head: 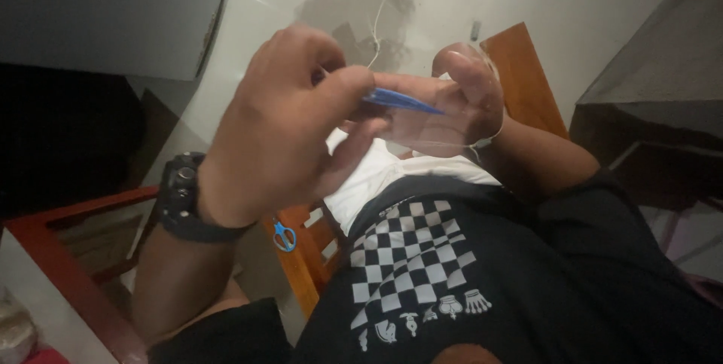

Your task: A person is attempting to tie a knot in a fishing line using a knot-tying tool.

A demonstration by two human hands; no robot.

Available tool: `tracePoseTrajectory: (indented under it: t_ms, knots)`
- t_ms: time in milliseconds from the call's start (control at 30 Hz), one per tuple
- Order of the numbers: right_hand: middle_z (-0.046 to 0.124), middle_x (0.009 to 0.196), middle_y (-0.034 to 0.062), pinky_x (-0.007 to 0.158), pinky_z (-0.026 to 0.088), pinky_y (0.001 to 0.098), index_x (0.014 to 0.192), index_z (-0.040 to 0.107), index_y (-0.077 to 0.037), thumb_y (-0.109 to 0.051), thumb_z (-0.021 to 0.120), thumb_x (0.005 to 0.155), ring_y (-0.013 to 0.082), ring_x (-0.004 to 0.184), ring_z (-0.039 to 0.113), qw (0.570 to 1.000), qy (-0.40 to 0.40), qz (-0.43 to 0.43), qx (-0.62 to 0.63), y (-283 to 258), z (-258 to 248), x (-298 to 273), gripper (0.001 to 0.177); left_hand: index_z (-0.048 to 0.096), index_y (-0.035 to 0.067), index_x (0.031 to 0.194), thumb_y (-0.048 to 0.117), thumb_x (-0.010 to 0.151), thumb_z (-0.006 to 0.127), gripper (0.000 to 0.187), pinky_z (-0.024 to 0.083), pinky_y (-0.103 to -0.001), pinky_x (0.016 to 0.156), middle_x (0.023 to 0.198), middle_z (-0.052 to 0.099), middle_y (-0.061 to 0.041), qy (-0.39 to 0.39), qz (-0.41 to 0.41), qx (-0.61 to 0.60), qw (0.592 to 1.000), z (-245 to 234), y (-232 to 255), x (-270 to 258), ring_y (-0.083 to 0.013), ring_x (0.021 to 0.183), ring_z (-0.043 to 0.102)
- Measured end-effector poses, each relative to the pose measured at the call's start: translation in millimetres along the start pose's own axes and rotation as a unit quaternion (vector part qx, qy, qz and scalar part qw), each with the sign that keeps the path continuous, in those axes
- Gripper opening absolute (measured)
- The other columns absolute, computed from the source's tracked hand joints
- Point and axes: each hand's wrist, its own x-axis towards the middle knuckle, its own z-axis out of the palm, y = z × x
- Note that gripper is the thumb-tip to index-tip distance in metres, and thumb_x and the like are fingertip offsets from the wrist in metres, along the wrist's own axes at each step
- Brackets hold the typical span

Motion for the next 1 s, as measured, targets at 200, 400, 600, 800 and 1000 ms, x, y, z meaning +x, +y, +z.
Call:
tracePoseTrajectory:
  t_ms: [200, 400, 600, 800, 1000]
  knots:
    - [0.036, 0.073, 0.0066, 0.061, 0.031, 0.0314, 0.124, 0.031, 0.001, -0.025, 0.068, 0.075, 0.0162, 0.063, 0.032, 0.474, 0.142, -0.426, -0.757, 22.1, -61.6, -49.8, 0.067, 0.054, 0.005, 0.086, 0.017, 0.084, 0.057, 0.013, 0.031, -0.032, 0.060, 0.080, 0.039, -0.011, 0.025, 0.027, 0.066, 0.997, 17.8, 9.4, 3.8, -0.0229, 0.074, 0.036]
    - [0.034, 0.070, 0.0069, 0.058, 0.032, 0.0332, 0.098, 0.043, 0.000, -0.008, 0.045, 0.086, 0.0180, 0.062, 0.031, 0.484, 0.244, -0.329, -0.773, 25.0, -51.8, -54.4, 0.015, 0.028, 0.015, 0.050, 0.015, 0.085, 0.045, 0.038, 0.011, -0.028, 0.043, 0.049, 0.015, 0.004, 0.004, -0.117, -0.175, 0.978, 32.1, 23.4, 20.5, -0.0093, 0.045, 0.014]
    - [-0.005, 0.143, 0.0201, 0.110, 0.002, 0.0452, 0.137, -0.008, 0.001, -0.040, 0.045, 0.078, 0.0313, 0.134, -0.003, 0.984, 0.072, -0.024, 0.161, -1.4, 23.1, 7.2, 0.089, 0.055, 0.007, 0.093, 0.008, 0.082, 0.045, 0.015, 0.038, -0.039, 0.080, 0.082, 0.050, -0.006, 0.117, 0.092, 0.110, 0.983, 75.2, 42.3, 0.6, -0.0231, 0.081, 0.045]
    - [-0.005, 0.150, 0.0096, 0.123, -0.001, 0.0380, 0.141, -0.003, -0.003, -0.050, 0.016, 0.095, 0.0195, 0.143, -0.003, 0.979, -0.146, -0.049, -0.134, -5.4, -6.0, 15.9, 0.068, 0.054, 0.004, 0.106, 0.008, 0.090, 0.046, 0.019, 0.045, -0.028, 0.067, 0.093, 0.053, -0.006, 0.120, 0.201, 0.110, 0.966, 80.2, 63.9, -17.9, -0.0163, 0.077, 0.049]
    - [-0.006, 0.148, 0.0137, 0.122, -0.002, 0.0403, 0.138, -0.005, 0.000, -0.051, 0.012, 0.093, 0.0224, 0.142, -0.004, 0.981, -0.119, -0.063, -0.139, -6.0, -5.7, 13.0, 0.070, 0.049, -0.005, 0.113, 0.005, 0.095, 0.053, 0.021, 0.051, -0.036, 0.065, 0.089, 0.061, -0.015, 0.181, 0.055, -0.162, 0.969, 103.2, 69.8, -41.8, -0.0255, 0.075, 0.060]
